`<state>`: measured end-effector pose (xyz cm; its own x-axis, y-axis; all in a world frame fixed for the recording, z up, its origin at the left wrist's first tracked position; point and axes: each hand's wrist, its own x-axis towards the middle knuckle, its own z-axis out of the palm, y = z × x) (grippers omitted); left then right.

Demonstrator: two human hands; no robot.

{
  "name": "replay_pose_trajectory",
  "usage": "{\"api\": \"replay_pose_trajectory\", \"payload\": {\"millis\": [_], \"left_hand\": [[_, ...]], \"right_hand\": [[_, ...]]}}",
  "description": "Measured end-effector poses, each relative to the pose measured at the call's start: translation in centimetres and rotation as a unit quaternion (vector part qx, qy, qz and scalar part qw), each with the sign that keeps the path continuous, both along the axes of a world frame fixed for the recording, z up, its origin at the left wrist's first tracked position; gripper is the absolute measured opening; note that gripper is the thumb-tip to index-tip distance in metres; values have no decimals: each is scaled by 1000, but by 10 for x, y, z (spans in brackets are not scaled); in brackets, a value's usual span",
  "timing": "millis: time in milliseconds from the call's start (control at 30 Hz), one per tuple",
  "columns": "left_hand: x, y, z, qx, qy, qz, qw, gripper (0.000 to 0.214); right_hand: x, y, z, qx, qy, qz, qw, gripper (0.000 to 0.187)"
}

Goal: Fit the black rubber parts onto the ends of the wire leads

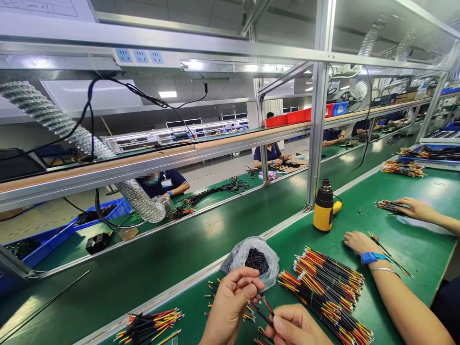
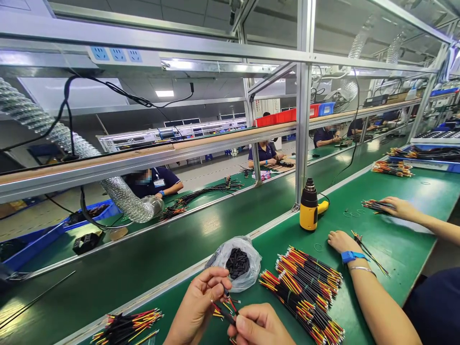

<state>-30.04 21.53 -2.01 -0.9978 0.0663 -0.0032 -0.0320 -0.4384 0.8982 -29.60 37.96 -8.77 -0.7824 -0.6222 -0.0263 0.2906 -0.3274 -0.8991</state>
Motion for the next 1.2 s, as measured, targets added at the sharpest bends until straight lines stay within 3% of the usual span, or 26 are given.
{"api": "replay_pose_trajectory", "payload": {"millis": [367, 700, 800, 967, 1133, 1200], "left_hand": [[4, -11, 3, -142, 52, 6, 988, 21], [0, -17, 10, -182, 51, -26, 982, 14], [-1, -21, 10, -197, 54, -58, 977, 13], [-3, -23, 5, -214, 42, -143, 965, 15], [-9, -23, -2, -197, 4, -193, 961, 20], [-10, -24, -5, -203, 6, -204, 958, 21]], "right_hand": [[0, 0, 4, 13, -5, -2, 1000, 59], [0, 5, 6, 144, 122, -50, 981, 64], [0, 7, 7, 120, 79, -4, 990, 62], [-3, 4, 1, 23, -42, 72, 996, 55], [-6, 0, -10, -3, -46, 111, 993, 54], [-4, -3, -18, 12, -26, 89, 996, 57]]}}
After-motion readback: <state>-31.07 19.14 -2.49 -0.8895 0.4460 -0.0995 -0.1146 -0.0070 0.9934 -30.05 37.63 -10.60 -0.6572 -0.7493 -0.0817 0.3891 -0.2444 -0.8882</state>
